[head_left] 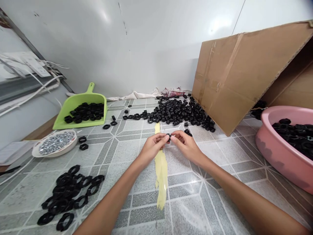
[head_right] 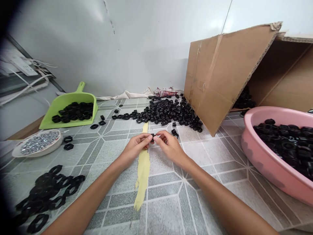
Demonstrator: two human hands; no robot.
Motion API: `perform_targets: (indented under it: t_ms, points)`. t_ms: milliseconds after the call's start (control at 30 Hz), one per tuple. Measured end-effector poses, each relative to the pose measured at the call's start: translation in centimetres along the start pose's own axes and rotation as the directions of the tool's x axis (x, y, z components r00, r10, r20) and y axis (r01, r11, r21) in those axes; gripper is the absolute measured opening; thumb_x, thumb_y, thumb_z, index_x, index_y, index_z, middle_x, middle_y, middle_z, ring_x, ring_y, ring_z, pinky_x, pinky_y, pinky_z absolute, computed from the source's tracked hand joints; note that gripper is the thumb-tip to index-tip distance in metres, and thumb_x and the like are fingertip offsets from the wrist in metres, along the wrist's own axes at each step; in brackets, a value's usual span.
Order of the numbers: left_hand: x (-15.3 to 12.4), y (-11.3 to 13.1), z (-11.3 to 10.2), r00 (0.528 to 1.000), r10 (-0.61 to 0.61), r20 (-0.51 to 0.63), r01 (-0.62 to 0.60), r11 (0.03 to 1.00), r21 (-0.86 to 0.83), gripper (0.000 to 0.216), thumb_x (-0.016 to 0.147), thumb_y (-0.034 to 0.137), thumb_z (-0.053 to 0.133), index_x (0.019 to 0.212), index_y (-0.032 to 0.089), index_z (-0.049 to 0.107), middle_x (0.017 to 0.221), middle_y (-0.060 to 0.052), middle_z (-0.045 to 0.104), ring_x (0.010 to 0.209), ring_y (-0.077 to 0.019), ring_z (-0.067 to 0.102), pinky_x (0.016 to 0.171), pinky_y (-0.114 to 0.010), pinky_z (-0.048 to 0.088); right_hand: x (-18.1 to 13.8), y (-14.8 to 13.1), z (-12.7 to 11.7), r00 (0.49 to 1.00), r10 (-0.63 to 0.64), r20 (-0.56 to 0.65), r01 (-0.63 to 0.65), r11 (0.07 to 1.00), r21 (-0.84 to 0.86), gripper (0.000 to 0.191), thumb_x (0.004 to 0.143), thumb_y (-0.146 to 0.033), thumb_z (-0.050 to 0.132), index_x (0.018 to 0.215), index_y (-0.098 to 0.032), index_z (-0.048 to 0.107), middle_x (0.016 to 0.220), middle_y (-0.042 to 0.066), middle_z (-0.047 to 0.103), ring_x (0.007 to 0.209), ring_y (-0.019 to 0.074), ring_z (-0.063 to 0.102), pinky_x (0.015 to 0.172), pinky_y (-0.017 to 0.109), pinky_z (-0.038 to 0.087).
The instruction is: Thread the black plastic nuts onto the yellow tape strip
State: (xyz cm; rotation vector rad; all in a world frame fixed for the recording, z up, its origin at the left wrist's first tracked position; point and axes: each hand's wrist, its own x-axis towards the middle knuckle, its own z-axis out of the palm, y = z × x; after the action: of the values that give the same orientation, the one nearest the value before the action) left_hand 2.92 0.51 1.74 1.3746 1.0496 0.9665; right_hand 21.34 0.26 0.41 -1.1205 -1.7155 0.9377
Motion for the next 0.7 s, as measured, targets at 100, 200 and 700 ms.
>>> perform_targets:
  t_ms: [100,200,700]
  points:
    - [0.00,0.01,-0.04,1.000,0.007,0.010,-0.007,1.000,0.003,0.035,0.086,0.049,0.066,0.098,0.017,0.071,0.085,-0.003,0.068,0.072,-0.0134,0.057,0.068,-0.025,0.042,0.00,0.17,0.01,1.000,0.014,0.017,-0.014,1.000,-0.004,0.028,0.093,-0.045,0.057,0.099,-0.019,0.066,0.076,-0.001,0.062,0.070,0.0152,0.054,0.064,0.025,0.038]
    - [-0.01,0.04,0.03,1.000,0.002,0.021,-0.002,1.000,0.005,0.034,0.085,0.049,0.067,0.095,0.017,0.071,0.087,-0.004,0.069,0.074,-0.0138,0.058,0.070,-0.025,0.043,0.08,0.32,-0.07,0.999,0.052,0.013,-0.052,0.998,-0.039,0.045,0.098,-0.049,0.046,0.072,-0.017,0.064,0.064,-0.001,0.055,0.062,0.0140,0.050,0.060,0.026,0.035]
    - [-0.27,-0.03,0.27,0.999,0.025,-0.036,-0.025,1.000,0.004,0.036,0.085,0.052,0.065,0.092,0.016,0.071,0.080,-0.005,0.068,0.072,-0.0150,0.060,0.066,-0.025,0.043,0.51,0.43,-0.45,0.992,0.048,0.118,-0.067,0.985,0.162,0.035,0.086,-0.046,0.067,0.107,-0.019,0.061,0.065,-0.005,0.048,0.060,0.0130,0.045,0.057,0.026,0.034]
